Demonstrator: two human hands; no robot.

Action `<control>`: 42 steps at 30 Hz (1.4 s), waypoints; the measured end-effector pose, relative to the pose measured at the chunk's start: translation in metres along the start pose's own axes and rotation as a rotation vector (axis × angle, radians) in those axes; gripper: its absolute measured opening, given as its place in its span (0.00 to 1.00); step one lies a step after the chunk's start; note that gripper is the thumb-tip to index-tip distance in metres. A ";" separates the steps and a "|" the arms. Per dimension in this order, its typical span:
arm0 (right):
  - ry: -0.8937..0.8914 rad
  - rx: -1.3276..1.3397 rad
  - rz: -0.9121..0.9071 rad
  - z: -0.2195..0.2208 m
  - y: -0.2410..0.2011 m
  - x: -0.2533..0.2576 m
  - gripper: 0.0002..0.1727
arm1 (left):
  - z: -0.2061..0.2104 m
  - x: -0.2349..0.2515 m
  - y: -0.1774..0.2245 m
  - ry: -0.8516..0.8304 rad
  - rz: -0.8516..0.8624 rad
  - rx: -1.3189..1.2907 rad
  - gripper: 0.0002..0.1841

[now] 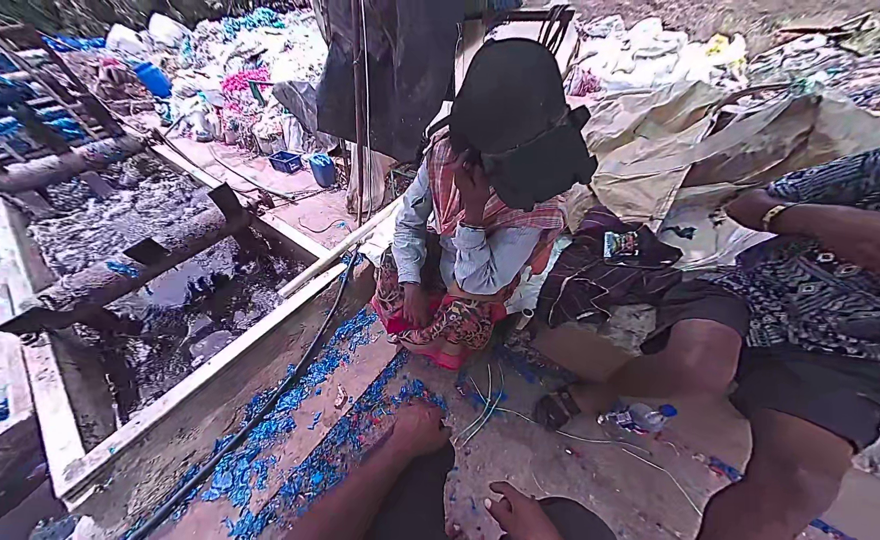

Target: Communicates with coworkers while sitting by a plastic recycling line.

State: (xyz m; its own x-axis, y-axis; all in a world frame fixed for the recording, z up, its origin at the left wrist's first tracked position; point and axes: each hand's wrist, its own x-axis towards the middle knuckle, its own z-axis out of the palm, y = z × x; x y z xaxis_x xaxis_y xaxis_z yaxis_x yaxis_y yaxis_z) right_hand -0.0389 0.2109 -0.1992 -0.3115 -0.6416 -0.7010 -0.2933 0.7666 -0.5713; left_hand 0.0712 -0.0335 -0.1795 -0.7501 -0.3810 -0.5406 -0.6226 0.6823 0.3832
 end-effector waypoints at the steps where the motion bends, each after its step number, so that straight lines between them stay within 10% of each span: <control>1: -0.002 0.008 -0.006 0.001 -0.001 0.001 0.31 | 0.002 0.002 0.002 0.000 0.003 0.006 0.26; 42: -0.004 0.021 0.016 0.000 0.015 0.000 0.30 | -0.001 0.007 -0.027 -0.015 -0.108 0.018 0.27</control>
State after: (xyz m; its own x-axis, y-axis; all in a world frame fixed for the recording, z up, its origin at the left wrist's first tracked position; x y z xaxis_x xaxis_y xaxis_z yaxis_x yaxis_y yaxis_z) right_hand -0.0436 0.2218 -0.2075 -0.3122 -0.6289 -0.7121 -0.2690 0.7774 -0.5686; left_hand 0.0823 -0.0547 -0.1931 -0.6756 -0.4437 -0.5888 -0.6953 0.6490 0.3087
